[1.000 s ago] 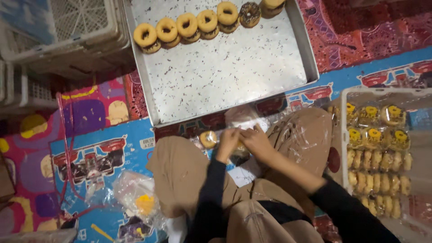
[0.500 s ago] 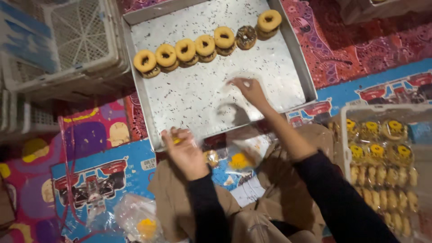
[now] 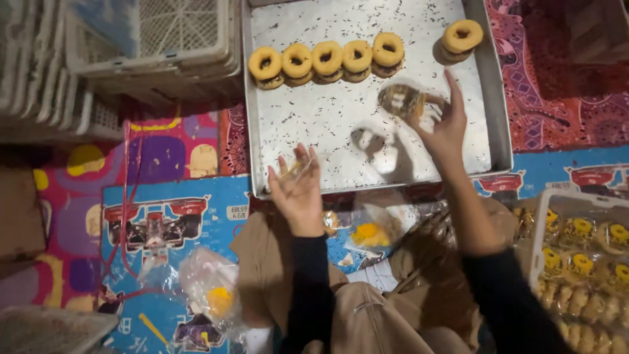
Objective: The person sits on the floor and individually wraps donuts in clear plastic bags. They pick donuts from a metal tray, place them into bags, and then place the packaged donuts into a white plastic crate.
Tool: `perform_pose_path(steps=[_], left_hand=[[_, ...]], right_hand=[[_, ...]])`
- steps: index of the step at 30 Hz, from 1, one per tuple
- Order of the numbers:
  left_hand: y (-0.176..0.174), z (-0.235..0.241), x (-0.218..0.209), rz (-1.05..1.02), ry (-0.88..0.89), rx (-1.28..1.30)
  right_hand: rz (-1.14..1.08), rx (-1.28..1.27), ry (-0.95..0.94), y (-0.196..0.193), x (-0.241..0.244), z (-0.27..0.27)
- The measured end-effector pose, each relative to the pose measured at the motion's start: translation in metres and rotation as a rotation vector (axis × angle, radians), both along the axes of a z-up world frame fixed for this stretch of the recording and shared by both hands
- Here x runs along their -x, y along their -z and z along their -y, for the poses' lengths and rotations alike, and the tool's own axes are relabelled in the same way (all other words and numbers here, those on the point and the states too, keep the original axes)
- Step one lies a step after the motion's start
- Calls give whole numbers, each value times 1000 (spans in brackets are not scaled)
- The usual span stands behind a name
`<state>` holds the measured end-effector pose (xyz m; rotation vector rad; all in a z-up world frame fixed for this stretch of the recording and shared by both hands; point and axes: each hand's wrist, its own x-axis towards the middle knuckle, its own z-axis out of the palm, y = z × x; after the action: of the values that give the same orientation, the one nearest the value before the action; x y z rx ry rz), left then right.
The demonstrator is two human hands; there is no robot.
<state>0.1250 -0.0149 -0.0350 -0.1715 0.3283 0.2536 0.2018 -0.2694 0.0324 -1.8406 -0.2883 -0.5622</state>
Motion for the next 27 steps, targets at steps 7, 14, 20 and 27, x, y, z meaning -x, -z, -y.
perform_pose_path(steps=[7, 14, 20, 27], left_hand=[[-12, 50, 34, 96, 25, 76], [-80, 71, 97, 476, 87, -313], [-87, 54, 108, 617, 96, -332], [-60, 62, 156, -22, 36, -991]], right_hand=[[-136, 104, 0, -18, 197, -43], [-79, 293, -89, -88, 194, -81], [-107, -182, -479, -85, 211, -86], [-179, 35, -401, -81, 218, -63]])
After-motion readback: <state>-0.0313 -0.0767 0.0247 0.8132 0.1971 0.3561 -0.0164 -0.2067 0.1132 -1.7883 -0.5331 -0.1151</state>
